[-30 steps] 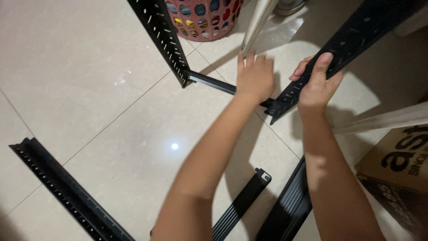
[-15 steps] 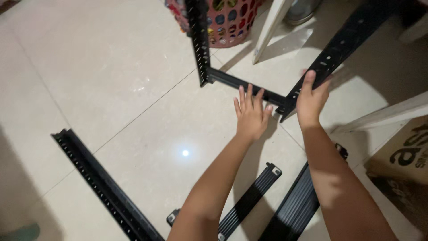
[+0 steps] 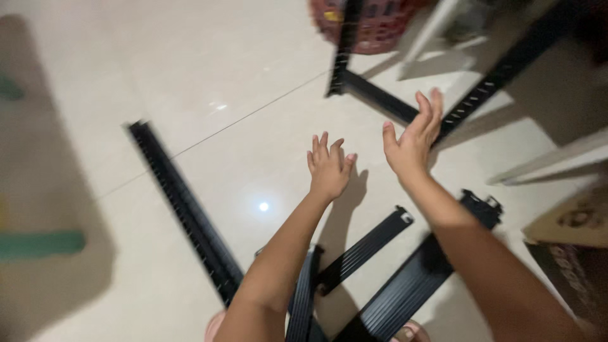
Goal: The person assembles a black metal furniture frame on the floor by connecting vertical and horizontal bars with corner brackets. They then place a brown cardboard sheet onto the frame as a shelf.
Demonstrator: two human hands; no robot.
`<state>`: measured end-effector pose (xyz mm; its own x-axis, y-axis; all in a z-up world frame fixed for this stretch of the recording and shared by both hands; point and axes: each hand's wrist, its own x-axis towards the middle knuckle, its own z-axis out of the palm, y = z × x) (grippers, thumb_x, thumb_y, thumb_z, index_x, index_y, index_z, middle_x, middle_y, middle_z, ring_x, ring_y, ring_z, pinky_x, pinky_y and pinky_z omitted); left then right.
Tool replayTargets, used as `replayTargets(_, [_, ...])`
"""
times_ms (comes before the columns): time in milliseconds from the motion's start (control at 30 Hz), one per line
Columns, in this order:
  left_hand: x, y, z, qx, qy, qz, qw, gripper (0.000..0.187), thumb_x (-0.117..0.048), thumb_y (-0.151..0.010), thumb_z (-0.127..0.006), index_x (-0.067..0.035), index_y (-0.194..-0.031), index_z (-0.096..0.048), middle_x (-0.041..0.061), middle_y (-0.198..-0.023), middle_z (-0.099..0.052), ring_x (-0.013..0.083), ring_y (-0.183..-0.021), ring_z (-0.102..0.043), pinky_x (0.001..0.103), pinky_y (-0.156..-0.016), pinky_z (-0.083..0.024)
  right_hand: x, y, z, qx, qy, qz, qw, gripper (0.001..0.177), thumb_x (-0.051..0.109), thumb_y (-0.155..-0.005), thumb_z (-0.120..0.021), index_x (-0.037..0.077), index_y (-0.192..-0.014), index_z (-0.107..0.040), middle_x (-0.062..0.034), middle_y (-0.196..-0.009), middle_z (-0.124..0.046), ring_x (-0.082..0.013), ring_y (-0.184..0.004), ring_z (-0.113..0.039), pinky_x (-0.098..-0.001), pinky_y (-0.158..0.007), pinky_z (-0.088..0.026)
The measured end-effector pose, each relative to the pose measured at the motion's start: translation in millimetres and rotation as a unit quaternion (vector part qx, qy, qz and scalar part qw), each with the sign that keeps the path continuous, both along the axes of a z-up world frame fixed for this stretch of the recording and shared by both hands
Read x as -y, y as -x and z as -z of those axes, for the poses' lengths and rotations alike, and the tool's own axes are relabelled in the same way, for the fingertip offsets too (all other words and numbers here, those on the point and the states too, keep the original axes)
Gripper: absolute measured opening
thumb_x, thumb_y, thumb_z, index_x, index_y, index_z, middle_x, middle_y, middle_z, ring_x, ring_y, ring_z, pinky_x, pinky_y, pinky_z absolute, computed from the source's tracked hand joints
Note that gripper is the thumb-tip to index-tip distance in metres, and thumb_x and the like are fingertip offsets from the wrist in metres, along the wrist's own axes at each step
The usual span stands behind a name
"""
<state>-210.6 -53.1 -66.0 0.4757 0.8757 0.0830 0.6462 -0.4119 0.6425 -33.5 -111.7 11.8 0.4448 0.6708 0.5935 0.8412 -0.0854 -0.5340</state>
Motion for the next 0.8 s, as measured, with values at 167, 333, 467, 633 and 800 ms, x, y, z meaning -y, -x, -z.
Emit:
replayTargets(167, [-8.1,105.9,5.5,-0.08,0.026,-0.122,0.989,0.053,-0.039,-0.093,-0.064,-0.011,-0.138,-0.057,0.023,-0.165,-0.024,0.0424,-0.156,-0.008,0.063,-0.121,-0.012,-30.1,73.3,-52.0,0.059,0.178,-0.247,0.951,0.074,0.025,-0.091,-0.072,0.0,-0.151,-0.037,-0.0284,-0.155,-0.038,-0.0467,-0.145,-0.036,-0.0536,-0.118,-0.032])
replayTargets(333, [7.2,223.8,20.8,-0.2,0.094,-0.251,0.942,0.042,-0.033,-0.089,-0.069,-0.017,-0.128,-0.066,0.018,-0.158,-0.035,0.0374,-0.151,-0.022,0.06,-0.119,-0.02,-49.6,161.3,-73.2,0.12,0.465,-0.396,0.782,0.05,0.033,-0.093,-0.063,0.013,-0.139,-0.054,-0.0142,-0.139,-0.058,-0.0341,-0.127,-0.057,-0.0472,-0.106,-0.046])
replayTargets(467, [42.9,277.0,33.8,-0.254,0.069,-0.258,0.93,0.031,-0.031,-0.091,-0.066,-0.016,-0.119,-0.07,0.011,-0.144,-0.052,0.0325,-0.138,-0.042,0.052,-0.111,-0.036,-42.5,224.2,-46.0,0.147,0.503,-0.415,0.743,0.04,0.031,-0.097,-0.057,0.013,-0.133,-0.06,-0.0117,-0.131,-0.065,-0.0313,-0.119,-0.064,-0.0468,-0.101,-0.051])
replayTargets(633, [100.8,244.0,27.4,-0.135,0.118,-0.109,0.978,0.029,-0.032,-0.097,-0.059,-0.013,-0.118,-0.064,0.013,-0.121,-0.065,0.0341,-0.112,-0.062,0.05,-0.091,-0.052,3.7,230.9,8.7,0.116,0.541,-0.443,0.705,0.037,0.03,-0.095,-0.057,0.016,-0.128,-0.063,-0.0112,-0.124,-0.068,-0.0336,-0.115,-0.063,-0.0477,-0.095,-0.052])
replayTargets(800, [150.8,170.0,0.5,-0.16,0.141,0.012,0.977,0.059,-0.049,-0.085,-0.07,-0.013,-0.128,-0.056,0.013,-0.13,-0.056,0.0355,-0.122,-0.053,0.055,-0.095,-0.047,37.3,168.6,48.5,0.126,0.587,-0.395,0.695,0.032,0.027,-0.092,-0.063,0.011,-0.119,-0.068,-0.0143,-0.116,-0.071,-0.036,-0.112,-0.065,-0.0488,-0.093,-0.053])
